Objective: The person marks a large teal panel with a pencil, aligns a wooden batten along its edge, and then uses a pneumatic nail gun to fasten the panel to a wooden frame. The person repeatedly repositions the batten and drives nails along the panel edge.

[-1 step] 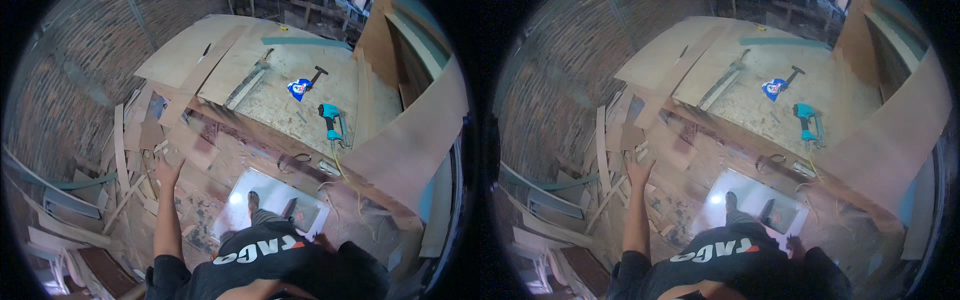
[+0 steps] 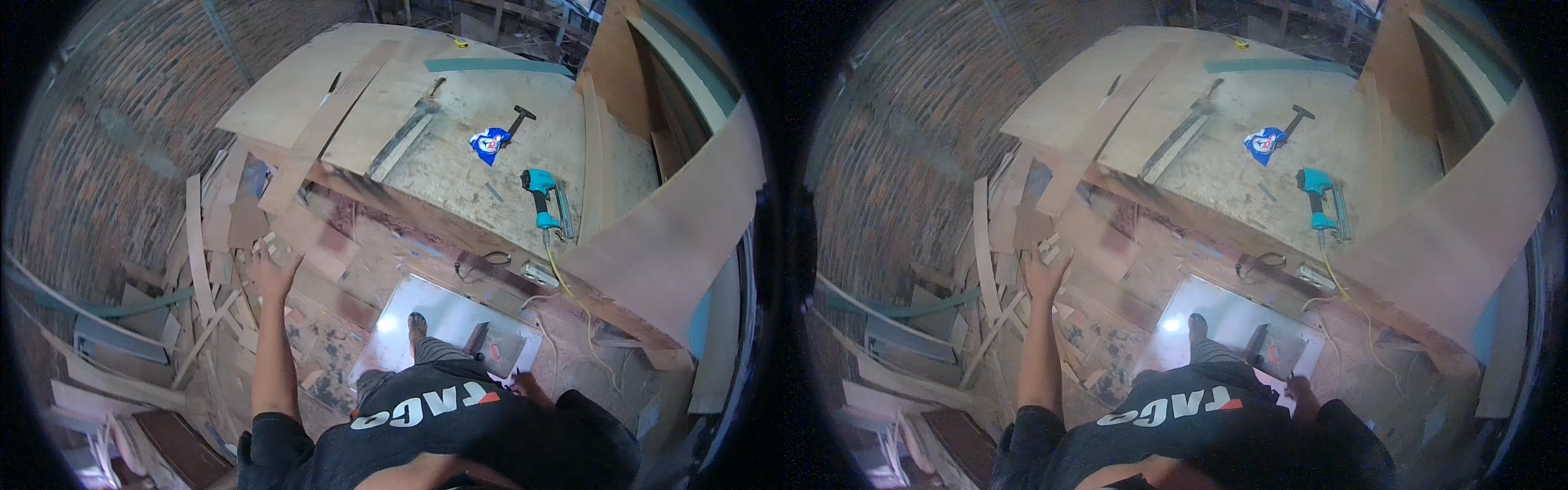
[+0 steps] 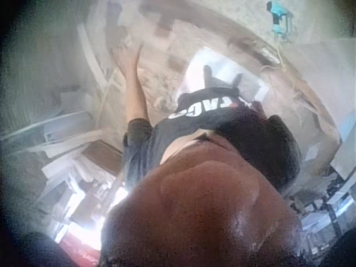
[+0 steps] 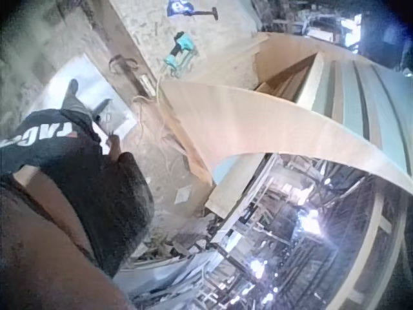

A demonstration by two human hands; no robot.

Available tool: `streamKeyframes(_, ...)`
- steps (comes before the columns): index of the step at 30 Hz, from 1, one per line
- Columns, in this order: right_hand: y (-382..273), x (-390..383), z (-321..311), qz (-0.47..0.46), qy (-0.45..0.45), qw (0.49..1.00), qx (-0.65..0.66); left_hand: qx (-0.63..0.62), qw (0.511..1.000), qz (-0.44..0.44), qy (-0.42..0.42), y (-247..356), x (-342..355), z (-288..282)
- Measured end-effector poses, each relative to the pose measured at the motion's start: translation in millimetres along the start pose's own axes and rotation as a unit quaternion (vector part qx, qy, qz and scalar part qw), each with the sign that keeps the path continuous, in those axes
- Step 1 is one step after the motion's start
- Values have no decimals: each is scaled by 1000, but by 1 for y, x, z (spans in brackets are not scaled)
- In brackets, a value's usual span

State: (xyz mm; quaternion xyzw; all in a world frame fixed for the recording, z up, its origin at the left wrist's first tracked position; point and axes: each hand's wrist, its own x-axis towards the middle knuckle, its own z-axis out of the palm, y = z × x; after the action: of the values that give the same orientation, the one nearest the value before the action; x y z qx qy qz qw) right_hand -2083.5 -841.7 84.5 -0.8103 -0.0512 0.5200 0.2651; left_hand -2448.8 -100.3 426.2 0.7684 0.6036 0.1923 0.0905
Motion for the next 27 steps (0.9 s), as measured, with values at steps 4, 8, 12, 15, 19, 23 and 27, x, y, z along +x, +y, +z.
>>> streamKeyframes(4, -223, 28, 25, -103, 37, 994, 12, 45, 999, 7, -23, -1, 110, 18)
streamKeyframes(8, -335, 25, 39, -204, 200, 948, 139, 49, 993, 21, -106, -17, 208, 61)
streamKeyframes(12, -321, -7, 77, -97, 287, 942, 144, 101, 970, -40, -218, -2, 278, 97)
streamKeyframes(15, -266, -59, 156, 17, 332, 911, 242, 26, 980, 10, -197, -23, 311, 131)
streamKeyframes(19, -56, -178, 310, -36, 290, 875, -387, 59, 963, -34, -262, -29, 299, 179)
streamKeyframes(23, -137, -167, 481, 80, 175, 977, -92, -25, 974, 41, -223, -17, 312, 132)
streamKeyframes(27, -143, -189, 519, 56, 135, 954, -261, -355, 907, 108, -199, -53, 305, 156)
